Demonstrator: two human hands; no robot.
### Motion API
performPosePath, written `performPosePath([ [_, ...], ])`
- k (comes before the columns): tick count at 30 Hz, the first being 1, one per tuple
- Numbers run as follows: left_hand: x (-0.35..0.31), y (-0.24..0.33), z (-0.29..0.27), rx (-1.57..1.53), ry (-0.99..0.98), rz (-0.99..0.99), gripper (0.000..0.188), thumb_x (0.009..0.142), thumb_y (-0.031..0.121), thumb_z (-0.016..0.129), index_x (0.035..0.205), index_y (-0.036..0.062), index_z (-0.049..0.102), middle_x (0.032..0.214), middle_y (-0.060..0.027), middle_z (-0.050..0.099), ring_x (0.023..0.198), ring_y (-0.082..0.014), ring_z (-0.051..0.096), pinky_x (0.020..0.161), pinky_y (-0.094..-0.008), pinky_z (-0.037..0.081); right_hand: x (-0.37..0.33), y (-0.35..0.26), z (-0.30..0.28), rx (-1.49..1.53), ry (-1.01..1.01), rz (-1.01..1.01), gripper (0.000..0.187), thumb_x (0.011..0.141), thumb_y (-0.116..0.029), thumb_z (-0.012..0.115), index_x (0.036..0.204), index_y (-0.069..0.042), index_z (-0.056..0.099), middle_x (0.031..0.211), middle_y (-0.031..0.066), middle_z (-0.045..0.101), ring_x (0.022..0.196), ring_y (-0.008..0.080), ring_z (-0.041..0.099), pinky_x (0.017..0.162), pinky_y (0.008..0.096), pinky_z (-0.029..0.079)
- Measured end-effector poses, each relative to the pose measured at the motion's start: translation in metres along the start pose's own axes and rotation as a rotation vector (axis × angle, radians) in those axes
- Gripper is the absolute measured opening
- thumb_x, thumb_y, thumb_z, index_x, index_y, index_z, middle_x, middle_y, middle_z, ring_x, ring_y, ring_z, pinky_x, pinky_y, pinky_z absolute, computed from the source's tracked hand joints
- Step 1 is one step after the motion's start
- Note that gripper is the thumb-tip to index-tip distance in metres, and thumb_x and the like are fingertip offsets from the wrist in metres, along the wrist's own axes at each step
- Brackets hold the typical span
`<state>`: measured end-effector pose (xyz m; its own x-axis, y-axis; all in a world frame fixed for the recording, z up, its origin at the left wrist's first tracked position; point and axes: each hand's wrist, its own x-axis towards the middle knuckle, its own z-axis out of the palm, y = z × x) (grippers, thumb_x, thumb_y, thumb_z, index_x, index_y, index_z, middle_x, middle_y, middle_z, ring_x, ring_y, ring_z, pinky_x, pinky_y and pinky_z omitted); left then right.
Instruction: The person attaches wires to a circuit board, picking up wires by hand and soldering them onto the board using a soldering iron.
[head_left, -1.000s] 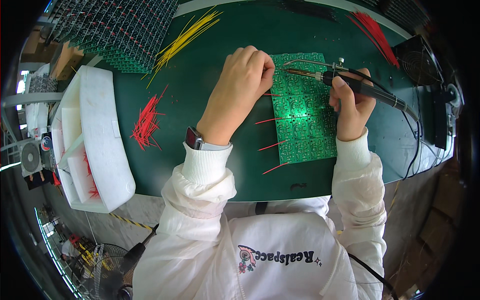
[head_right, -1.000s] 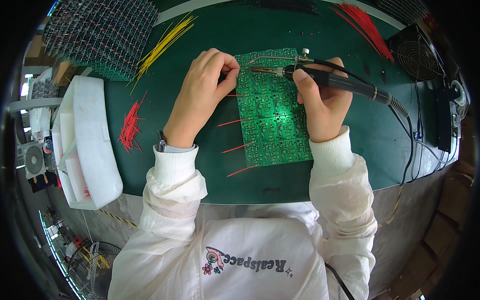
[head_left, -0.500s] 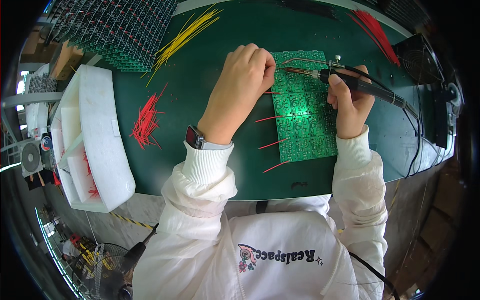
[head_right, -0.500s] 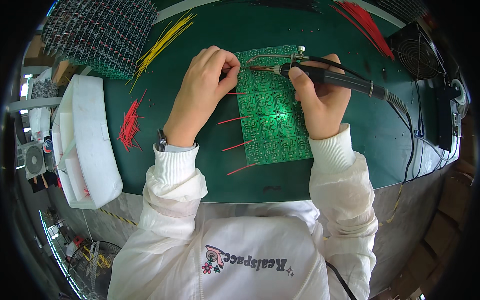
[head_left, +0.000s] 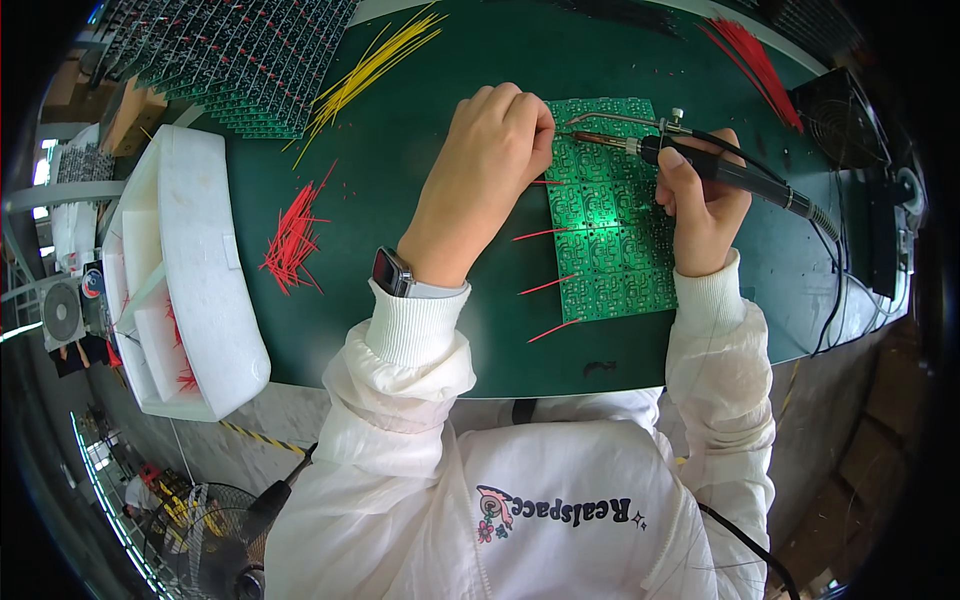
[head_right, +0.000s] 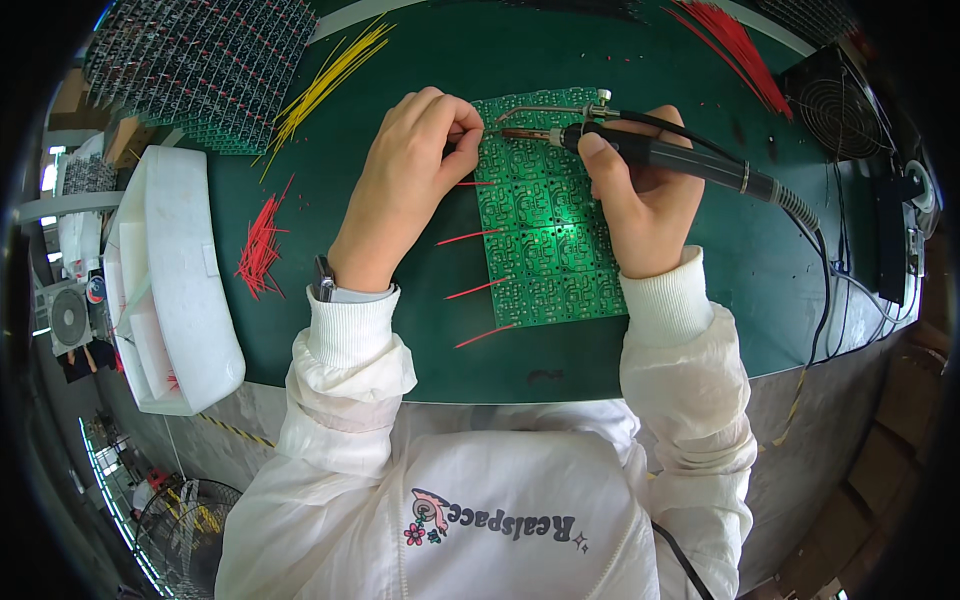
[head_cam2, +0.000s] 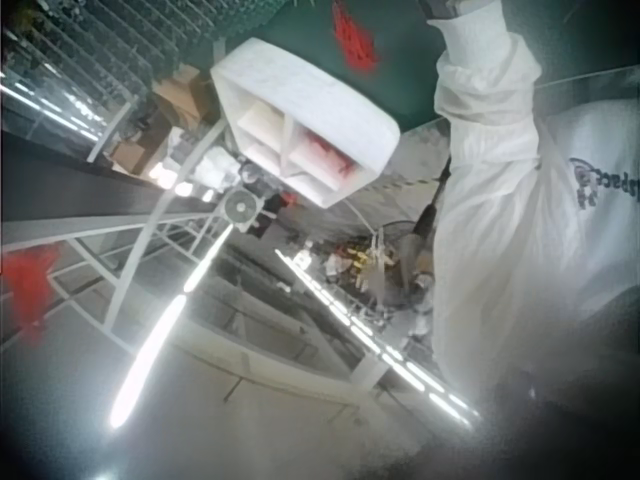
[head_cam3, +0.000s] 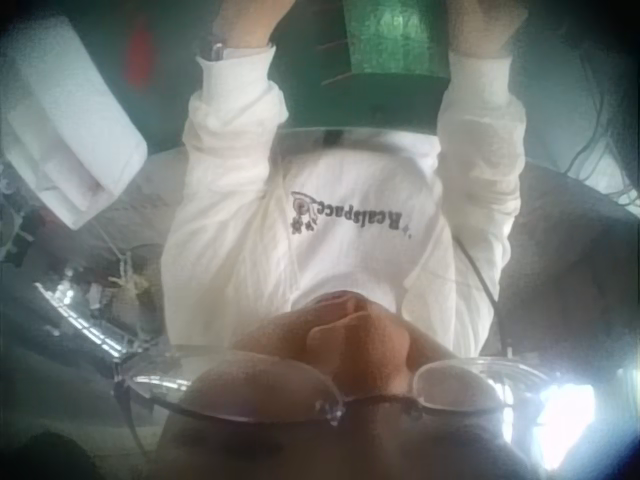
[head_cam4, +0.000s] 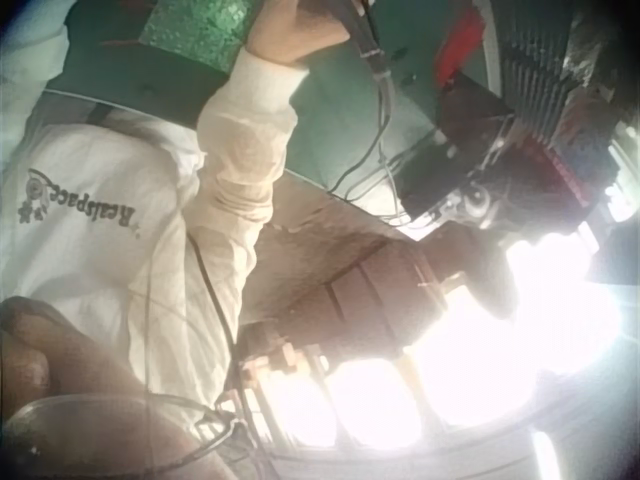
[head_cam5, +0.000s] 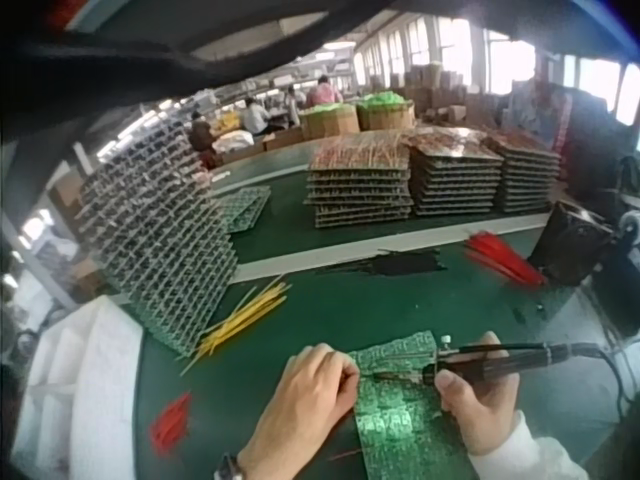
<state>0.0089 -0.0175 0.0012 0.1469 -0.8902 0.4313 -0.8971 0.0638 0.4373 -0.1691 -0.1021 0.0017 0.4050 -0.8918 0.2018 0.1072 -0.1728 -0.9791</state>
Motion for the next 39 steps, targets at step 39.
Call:
performPosePath([
  [39, 0.186, -0.030, 0.082, 0.082, -0.193, 0.390, 0.006, 0.076, 0.013, 0.064, 0.079, 0.0074, 0.063, 0.082, -0.0090, 0.063, 0.081, -0.0283, 0.061, 0.072, -0.0380, 0.049, 0.013, 0.004, -0.014, 0.216, 0.338, -0.128, 0.013, 0.072, 0.001, 0.062, 0.078, 0.001, 0.051, 0.075, 0.0034, 0.053, 0.067, 0.0076, 0.048, 0.062, 0.0213, 0.041],
])
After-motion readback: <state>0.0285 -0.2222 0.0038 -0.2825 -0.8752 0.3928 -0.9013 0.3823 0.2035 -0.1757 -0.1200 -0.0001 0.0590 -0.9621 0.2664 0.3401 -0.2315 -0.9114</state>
